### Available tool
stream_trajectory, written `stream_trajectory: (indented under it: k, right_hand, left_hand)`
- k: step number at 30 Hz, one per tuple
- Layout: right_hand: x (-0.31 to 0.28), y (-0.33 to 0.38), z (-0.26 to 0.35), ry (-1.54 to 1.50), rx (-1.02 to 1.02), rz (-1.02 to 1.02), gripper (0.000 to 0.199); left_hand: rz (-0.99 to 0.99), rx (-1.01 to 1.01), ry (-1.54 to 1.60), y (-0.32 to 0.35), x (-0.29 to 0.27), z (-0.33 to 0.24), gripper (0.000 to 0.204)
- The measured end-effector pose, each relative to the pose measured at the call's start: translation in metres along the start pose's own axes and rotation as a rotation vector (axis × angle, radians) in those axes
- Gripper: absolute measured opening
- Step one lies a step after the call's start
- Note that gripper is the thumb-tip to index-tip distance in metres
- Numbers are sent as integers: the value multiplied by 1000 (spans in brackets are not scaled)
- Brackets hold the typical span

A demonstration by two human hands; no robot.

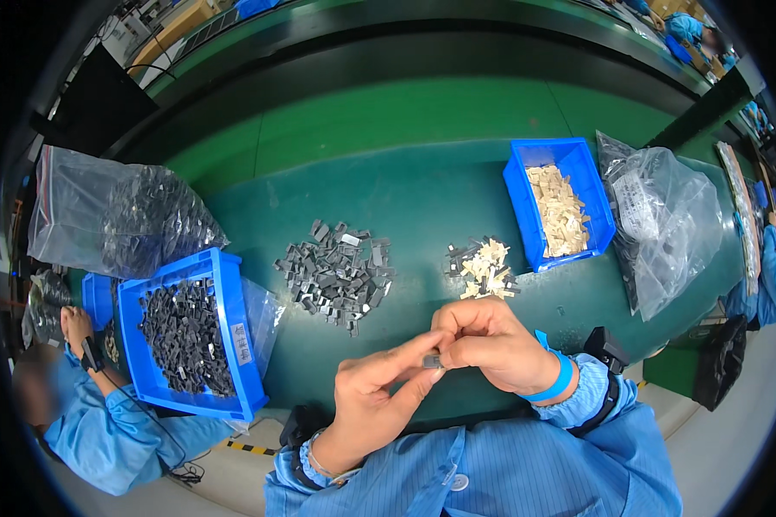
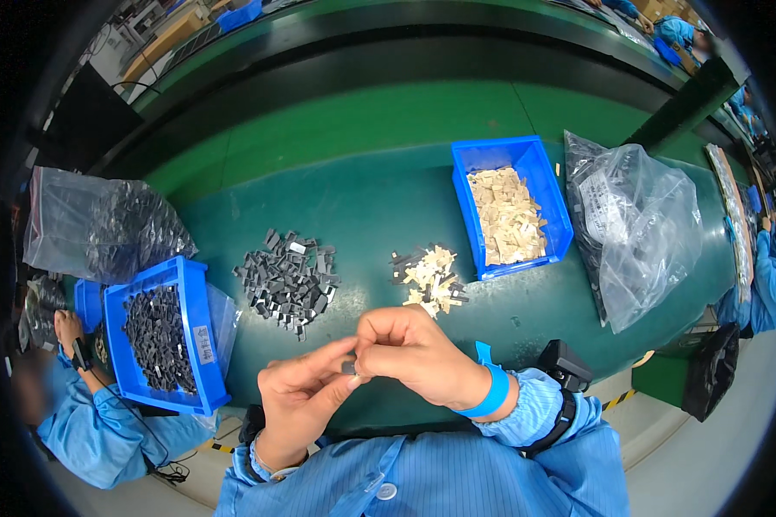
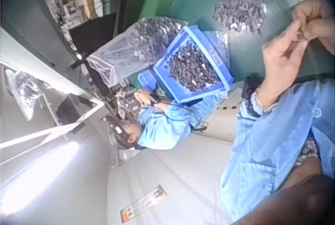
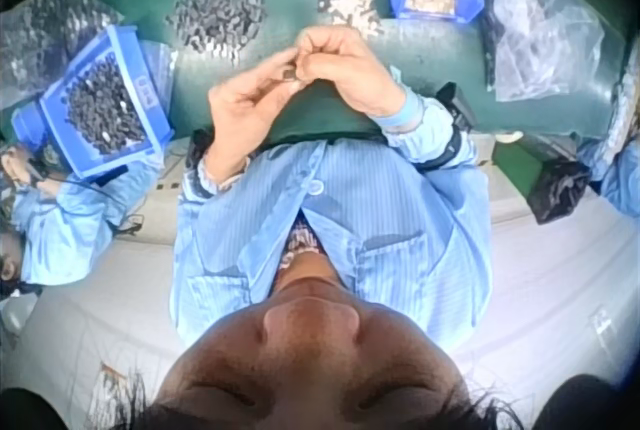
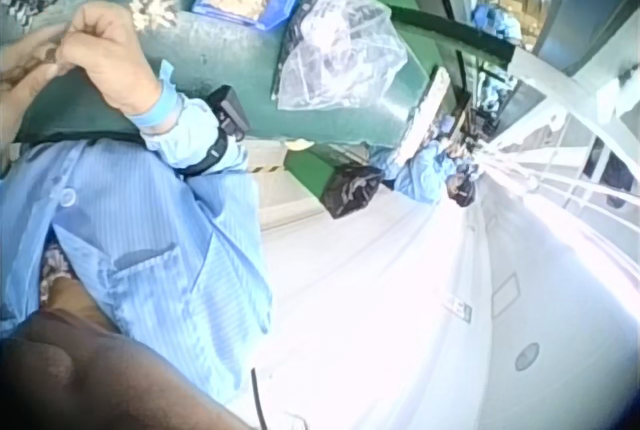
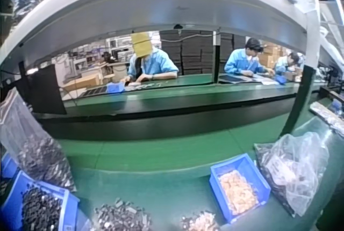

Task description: Assembling small black and white plastic components at a factory workbench.

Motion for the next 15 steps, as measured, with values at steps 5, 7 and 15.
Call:
stream_trajectory:
  k: [5,7,15]
  right_hand:
    - [-5,2,-10,181,69,18,10]
    - [-4,3,-9,218,51,18,11]
    - [-5,5,6,102,26,-80,21]
  left_hand:
    - [-11,-1,0,3,10,4,42]
    - [-39,0,31,5,10,4,41]
    - [-91,-92,462,1,4,13,30]
Point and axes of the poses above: each hand's wrist, its own y-axis away from the middle knuckle, its own x-axis out of the palm, z = x × y, the point moved 6 cm from there along -y, towards the middle knuckle, and after that the axes turned 1 degree about y, right-handed, at the moved point
